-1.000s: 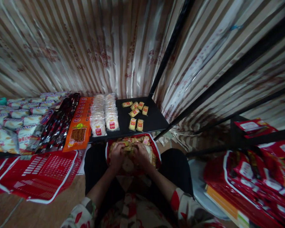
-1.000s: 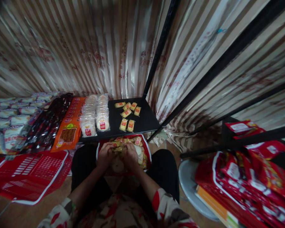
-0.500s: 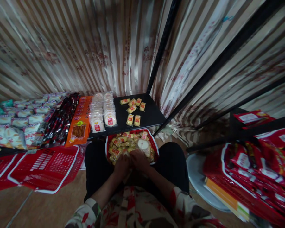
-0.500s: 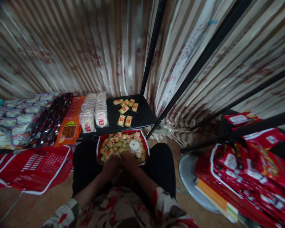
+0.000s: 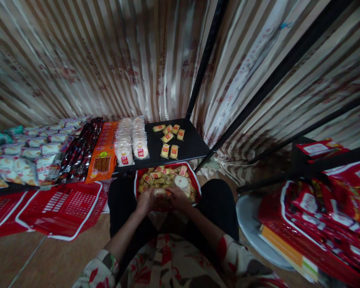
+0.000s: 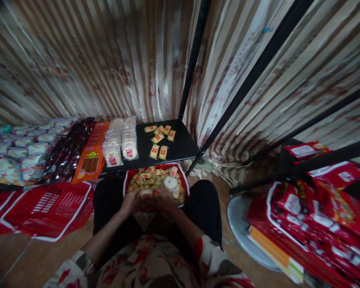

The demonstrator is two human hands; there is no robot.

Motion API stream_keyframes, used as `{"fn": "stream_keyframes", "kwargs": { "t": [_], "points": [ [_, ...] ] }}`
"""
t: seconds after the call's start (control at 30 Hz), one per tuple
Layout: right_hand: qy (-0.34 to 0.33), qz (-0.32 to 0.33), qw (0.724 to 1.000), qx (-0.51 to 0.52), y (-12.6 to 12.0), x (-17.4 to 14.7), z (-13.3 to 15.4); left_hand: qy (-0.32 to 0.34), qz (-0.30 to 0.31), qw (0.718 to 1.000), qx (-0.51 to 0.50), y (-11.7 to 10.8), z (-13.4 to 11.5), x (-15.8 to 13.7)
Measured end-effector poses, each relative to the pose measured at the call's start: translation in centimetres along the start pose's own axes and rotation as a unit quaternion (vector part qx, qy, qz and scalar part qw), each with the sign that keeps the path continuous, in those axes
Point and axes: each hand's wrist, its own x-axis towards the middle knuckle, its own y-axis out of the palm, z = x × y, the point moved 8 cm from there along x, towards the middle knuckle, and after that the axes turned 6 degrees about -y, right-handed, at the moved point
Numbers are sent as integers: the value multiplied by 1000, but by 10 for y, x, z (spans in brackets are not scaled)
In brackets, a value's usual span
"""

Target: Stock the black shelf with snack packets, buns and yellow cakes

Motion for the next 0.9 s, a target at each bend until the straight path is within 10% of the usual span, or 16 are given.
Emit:
{"fn": "stream_keyframes", "kwargs": {
  "t": [0.27,0.67,0.9],
  "points": [
    [166,11,951,260,0,18,4,-27,-46,984,-170,-34,9,24],
    [103,8,941,322,-22,55,46,48,-42,980,-189,-83,-27,24],
    [86,-56,955,280,-36,99,58,38,-254,956,-144,-127,-32,7]
  ]
}}
